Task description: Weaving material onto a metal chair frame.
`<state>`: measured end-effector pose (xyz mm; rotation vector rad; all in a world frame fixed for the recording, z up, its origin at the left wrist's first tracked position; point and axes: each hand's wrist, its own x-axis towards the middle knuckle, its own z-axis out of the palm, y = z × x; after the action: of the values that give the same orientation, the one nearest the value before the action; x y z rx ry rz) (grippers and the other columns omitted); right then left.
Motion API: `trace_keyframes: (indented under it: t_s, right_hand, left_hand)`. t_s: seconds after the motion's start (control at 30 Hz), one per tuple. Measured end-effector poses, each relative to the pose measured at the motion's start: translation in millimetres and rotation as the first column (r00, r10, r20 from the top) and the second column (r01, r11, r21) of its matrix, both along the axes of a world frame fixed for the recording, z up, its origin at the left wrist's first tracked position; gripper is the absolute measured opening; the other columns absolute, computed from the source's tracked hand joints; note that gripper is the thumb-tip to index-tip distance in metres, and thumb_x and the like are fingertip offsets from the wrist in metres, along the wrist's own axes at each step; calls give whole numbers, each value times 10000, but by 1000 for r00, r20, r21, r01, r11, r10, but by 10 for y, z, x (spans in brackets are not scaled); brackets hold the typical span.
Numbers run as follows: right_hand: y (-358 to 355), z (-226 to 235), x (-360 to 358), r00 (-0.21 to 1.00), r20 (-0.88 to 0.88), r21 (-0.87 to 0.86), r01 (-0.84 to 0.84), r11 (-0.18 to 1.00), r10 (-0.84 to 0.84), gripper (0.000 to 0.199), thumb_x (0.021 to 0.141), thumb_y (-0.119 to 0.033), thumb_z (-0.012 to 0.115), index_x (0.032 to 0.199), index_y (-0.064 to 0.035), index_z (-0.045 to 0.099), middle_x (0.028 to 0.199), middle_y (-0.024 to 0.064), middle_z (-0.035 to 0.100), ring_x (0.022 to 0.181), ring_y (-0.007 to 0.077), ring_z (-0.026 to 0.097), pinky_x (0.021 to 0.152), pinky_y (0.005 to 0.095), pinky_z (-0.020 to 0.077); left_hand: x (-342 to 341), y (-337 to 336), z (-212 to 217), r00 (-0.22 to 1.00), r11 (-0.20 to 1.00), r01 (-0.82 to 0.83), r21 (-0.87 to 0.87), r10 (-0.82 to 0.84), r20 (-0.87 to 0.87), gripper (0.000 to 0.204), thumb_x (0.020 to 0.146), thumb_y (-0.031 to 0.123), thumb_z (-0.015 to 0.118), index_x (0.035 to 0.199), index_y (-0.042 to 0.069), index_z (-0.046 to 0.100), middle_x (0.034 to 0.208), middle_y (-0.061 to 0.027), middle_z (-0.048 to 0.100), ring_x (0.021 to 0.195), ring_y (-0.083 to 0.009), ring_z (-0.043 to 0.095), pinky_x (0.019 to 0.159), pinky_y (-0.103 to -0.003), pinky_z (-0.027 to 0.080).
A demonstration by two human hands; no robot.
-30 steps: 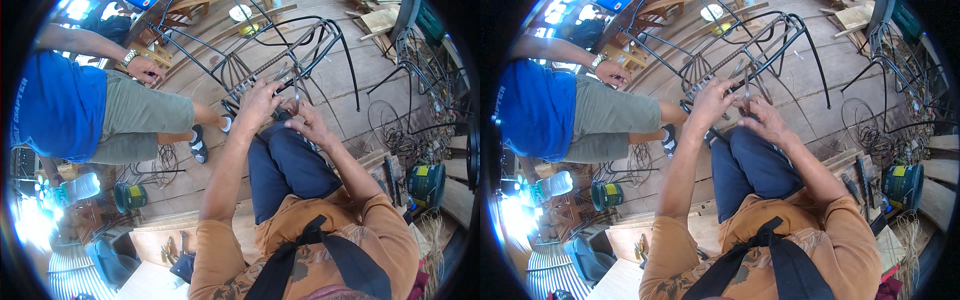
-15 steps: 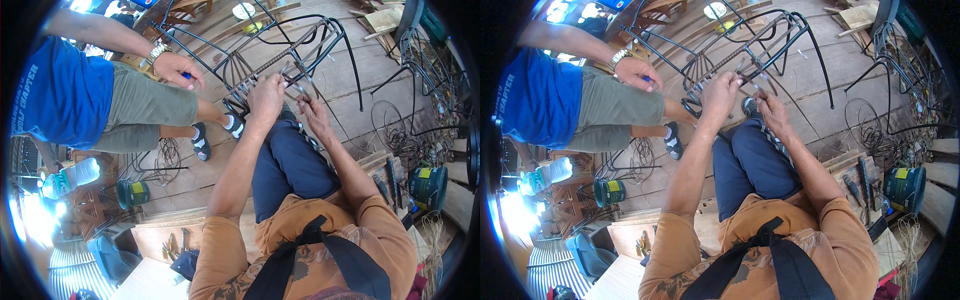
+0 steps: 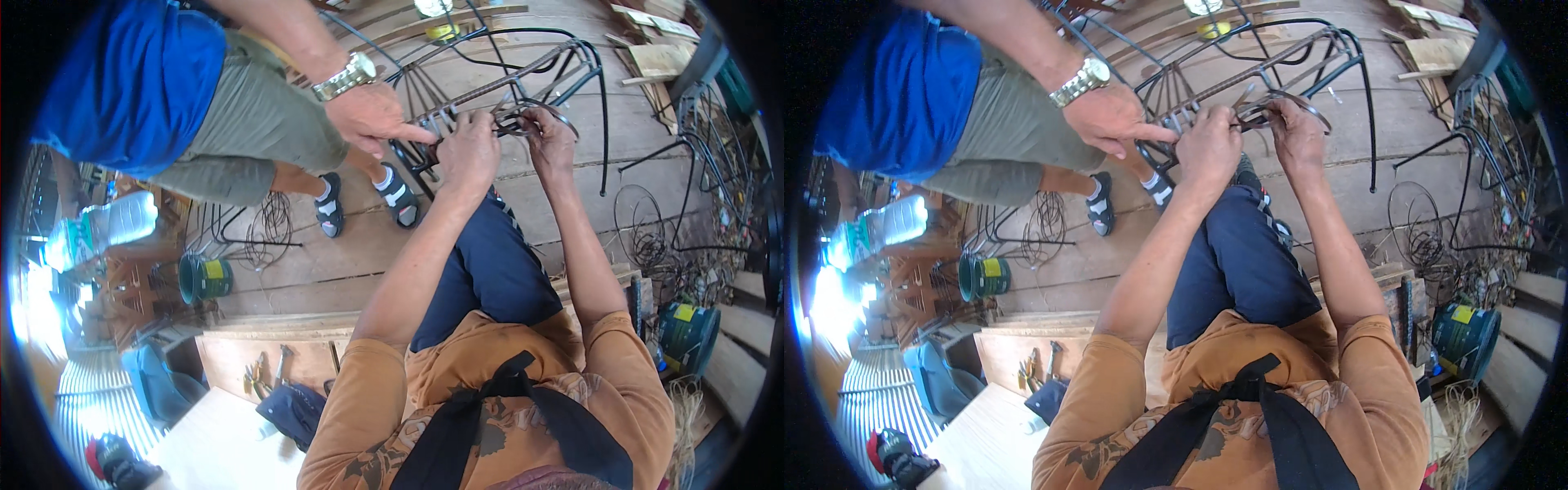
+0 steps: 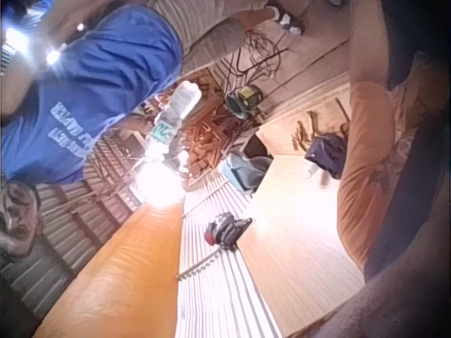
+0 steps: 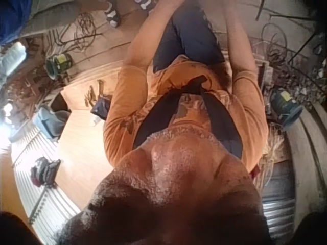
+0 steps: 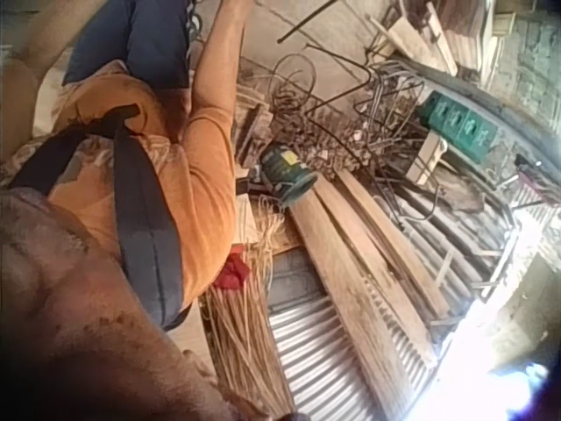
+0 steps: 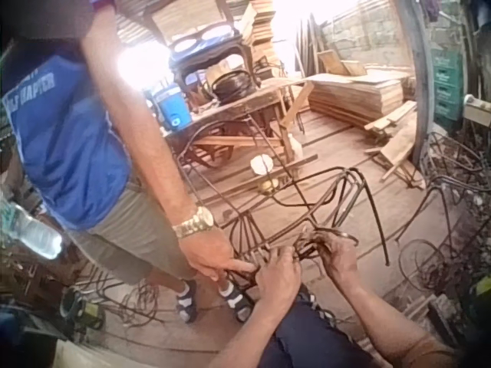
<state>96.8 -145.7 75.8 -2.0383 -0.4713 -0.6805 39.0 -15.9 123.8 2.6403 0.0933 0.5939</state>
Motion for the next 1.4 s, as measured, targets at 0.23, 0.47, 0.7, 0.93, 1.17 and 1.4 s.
trace_keyframes:
  t_s: [0.23, 0.47, 0.7, 0.93, 1.17, 1.4]
  right_hand:
    - [43, -497, -215, 897, -320, 648, -28, 761, 306, 138, 809, -44, 550, 945, -29, 573, 904, 91, 593, 797, 203, 587, 673, 308, 467]
    - [327, -504, -229, 245, 357, 926, 35, -376, 902, 377, 783, 45, 455, 1139, -80, 470, 1085, 45, 535, 931, 182, 550, 781, 339, 474]
    - [482, -434, -229, 457, -189, 969, -56, 241, 869, 243, 831, -11, 495, 1066, -51, 543, 986, 24, 589, 860, 117, 549, 761, 282, 447]
    - [573, -768, -232, 856, -216, 612, -257, 748, 470, 181, 899, -140, 464, 923, -17, 595, 776, 38, 601, 717, 92, 513, 631, 262, 413]
    - [506, -735, -228, 817, -454, 323, -220, 921, 354, 305, 901, -277, 423, 764, -21, 517, 654, 75, 505, 606, 173, 478, 559, 321, 388]
    - [229, -389, -450, 367, -678, 672, -42, 739, 637, 340, 881, -283, 484, 646, -39, 514, 500, -28, 398, 429, 71, 328, 420, 238, 254]
  left_hand:
    - [36, 16, 8, 999, 996, -28, -85, 26, -28, 148, 754, 107, 559, 887, 56, 520, 871, -140, 588, 793, -330, 596, 670, -434, 464]
    - [39, 15, 98, 992, 990, -57, -126, 41, -121, 215, 747, 100, 563, 945, 39, 507, 917, -168, 592, 812, -342, 600, 676, -433, 468]
    - [77, 48, 22, 993, 992, -53, -110, 40, -112, 200, 745, 89, 551, 932, 39, 502, 913, -167, 586, 820, -345, 597, 694, -436, 467]
    - [22, -20, -74, 994, 990, -59, -126, 47, -96, 166, 781, 95, 485, 937, 40, 501, 920, -172, 584, 808, -365, 593, 676, -452, 473]
    - [-414, -76, -302, 902, 966, 140, -217, -34, 431, 207, 825, 84, 500, 1018, 11, 489, 907, -164, 573, 765, -309, 608, 667, -388, 492]
    - [-282, -63, -921, 997, 462, 67, -884, 11, 81, 145, 866, 112, 481, 834, 5, 573, 701, -37, 570, 588, -91, 497, 526, -242, 400]
